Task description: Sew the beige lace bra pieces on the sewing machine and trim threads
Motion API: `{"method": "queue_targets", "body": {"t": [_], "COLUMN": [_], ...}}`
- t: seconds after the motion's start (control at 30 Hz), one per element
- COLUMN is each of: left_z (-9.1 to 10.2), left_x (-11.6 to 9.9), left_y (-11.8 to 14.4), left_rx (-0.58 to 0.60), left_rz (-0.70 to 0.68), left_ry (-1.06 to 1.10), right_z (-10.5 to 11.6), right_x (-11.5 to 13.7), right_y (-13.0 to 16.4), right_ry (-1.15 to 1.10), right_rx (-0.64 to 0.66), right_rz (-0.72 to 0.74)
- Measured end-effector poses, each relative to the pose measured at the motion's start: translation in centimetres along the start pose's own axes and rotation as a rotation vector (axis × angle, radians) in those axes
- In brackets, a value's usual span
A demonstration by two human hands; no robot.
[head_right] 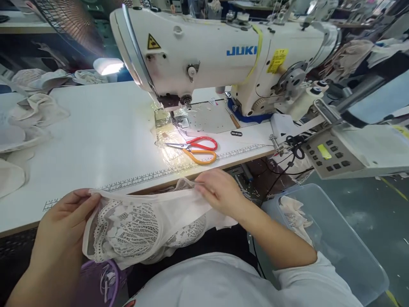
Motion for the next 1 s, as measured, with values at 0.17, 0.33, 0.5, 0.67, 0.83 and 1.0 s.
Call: {"method": "queue_targets", "body": {"t": [0.17,0.33,0.5,0.67,0.83,1.0], "left_z": [0.4,1.2,2.0,2.8,1.8,0.8], "left_x": [-0.7,-1.5,-1.4,-1.1,-2.1,-3.2], "left_y": [1.1,2.6,3.0,2.6,4.3,5.6], "left_rx": [0.032,0.009,0.018,0.032,-0.024,-0.048], "left_rz": [-0.062,-0.19,-0.257,-0.316,-0.332,-0.327], "left_ry": [0.024,-0.012,-0.027,-0.045,-0.098,-0.08], "right_z": [-6.8,-10.5,-9.8,-9.6,-9.1,-8.6], "right_x": [4.4,4.5,4.8,5.3,5.5,5.5], "right_y": [-2.7,-4.0,-3.3,-2.5,-2.5,-2.5], "right_ry": [-0.01,0.063,0.021,0.042,0.0,-0.084], "right_rx": [0.234,0.542,0.536,0.481,0.408,0.425], "right_rz": [0.355,0.233,0.223,0.294,0.32,0.27]}}
Point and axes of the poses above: each hand's wrist, its own y-axis away from the middle knuckle, its own z-axis out of the back of the hand, x = y × z, the point moved 4 cm from there along -y, towards the middle knuckle, and after that the axes turned 1 degree about -x, right-handed, at the moved point
